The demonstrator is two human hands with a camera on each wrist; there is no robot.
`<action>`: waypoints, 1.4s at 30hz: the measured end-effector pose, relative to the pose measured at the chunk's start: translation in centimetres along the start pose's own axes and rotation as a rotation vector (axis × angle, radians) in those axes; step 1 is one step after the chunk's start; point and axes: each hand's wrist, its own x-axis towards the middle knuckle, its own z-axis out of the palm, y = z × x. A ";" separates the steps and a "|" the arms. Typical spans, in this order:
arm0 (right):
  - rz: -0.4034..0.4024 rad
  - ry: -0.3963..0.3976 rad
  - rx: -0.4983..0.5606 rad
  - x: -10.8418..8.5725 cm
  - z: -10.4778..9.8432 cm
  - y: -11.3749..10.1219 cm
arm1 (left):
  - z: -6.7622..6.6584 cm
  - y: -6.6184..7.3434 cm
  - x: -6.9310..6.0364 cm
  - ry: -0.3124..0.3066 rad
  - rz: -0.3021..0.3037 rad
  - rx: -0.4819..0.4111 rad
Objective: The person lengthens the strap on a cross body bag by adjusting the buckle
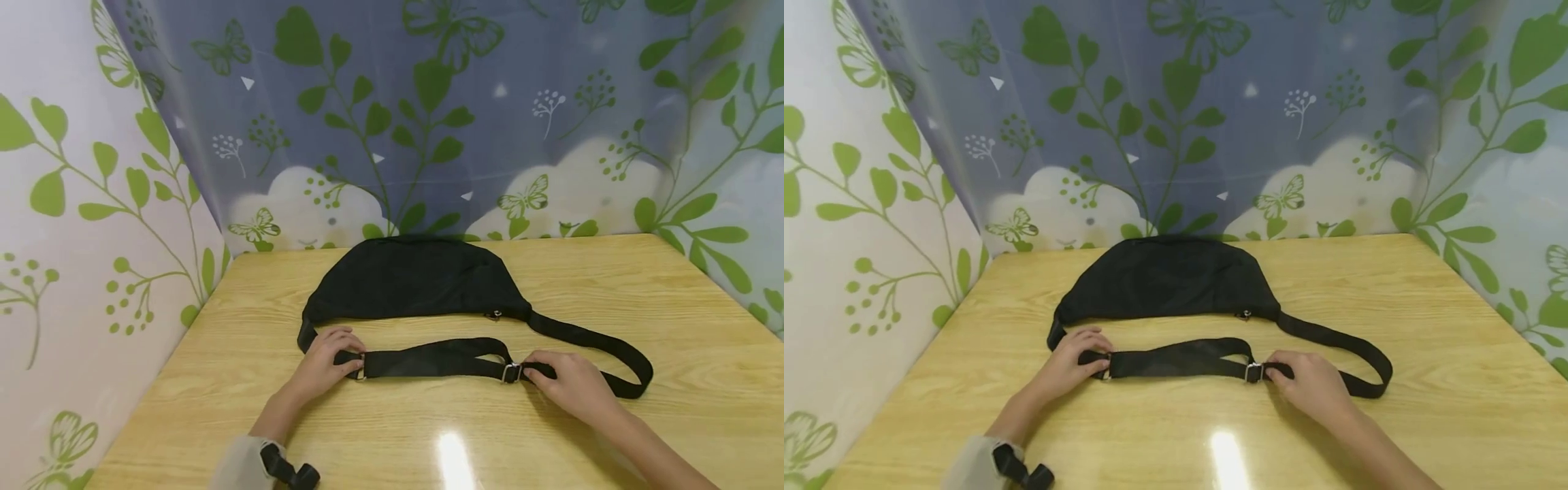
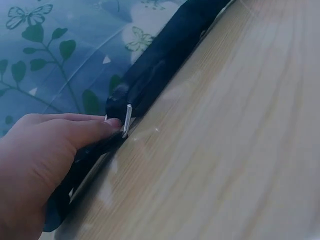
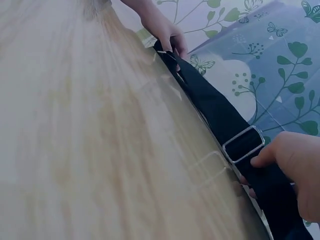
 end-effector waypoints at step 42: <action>-0.103 -0.398 0.202 1.3 -1.0 -2.6 | -4.4 2.1 -0.4 -0.404 -0.158 -0.208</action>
